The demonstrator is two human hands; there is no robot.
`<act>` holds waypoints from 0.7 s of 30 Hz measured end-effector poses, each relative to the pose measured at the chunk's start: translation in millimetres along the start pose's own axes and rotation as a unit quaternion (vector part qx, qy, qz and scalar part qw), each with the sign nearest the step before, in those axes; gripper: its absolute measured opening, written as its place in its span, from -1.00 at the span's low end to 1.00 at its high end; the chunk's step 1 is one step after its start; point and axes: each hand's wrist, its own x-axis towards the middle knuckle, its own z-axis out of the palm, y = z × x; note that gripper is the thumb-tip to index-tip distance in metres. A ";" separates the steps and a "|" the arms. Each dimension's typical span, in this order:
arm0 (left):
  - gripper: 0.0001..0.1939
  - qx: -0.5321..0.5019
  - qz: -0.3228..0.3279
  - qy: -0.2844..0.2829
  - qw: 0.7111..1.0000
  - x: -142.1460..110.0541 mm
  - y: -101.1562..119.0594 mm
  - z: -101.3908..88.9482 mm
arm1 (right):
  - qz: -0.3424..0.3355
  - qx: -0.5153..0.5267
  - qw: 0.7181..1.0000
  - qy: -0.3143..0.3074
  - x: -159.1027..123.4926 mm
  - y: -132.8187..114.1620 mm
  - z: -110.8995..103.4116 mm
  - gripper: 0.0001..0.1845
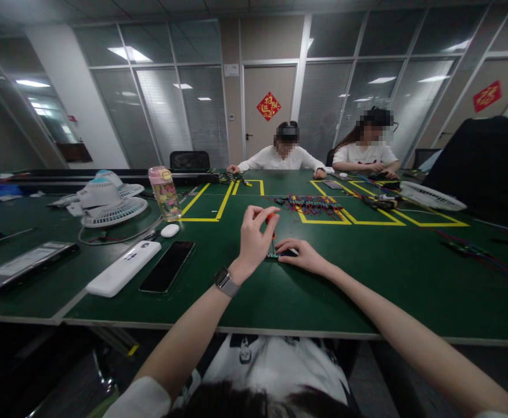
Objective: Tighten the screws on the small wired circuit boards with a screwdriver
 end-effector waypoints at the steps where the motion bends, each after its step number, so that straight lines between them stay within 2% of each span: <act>1: -0.74 -0.004 -0.001 -0.010 1.000 -0.2 -0.4 0.1 | 0.001 0.001 1.000 0.002 -0.1 -0.3 0.1 -0.82; 7: -0.63 -0.069 0.024 -0.059 0.996 0.4 -2.5 1.4 | -0.002 0.005 1.000 0.003 -0.7 0.0 0.3 -0.84; 10: -0.71 -0.056 0.023 -0.046 0.997 0.7 -0.5 1.0 | -0.005 0.002 1.000 0.002 -0.7 1.4 0.6 -0.84; 13: -0.81 -0.013 0.003 -0.002 1.000 0.7 1.0 0.1 | -0.007 0.001 1.000 0.002 -0.5 3.0 0.9 -0.84; 16: -0.79 0.011 -0.024 0.026 0.999 1.3 -0.8 -0.3 | -0.007 0.000 1.000 0.001 -0.4 3.7 0.9 -0.85; 21: -0.68 -0.040 -0.018 -0.009 0.999 3.4 -4.5 -0.1 | -0.005 -0.001 1.000 0.004 -0.8 2.3 1.0 -0.85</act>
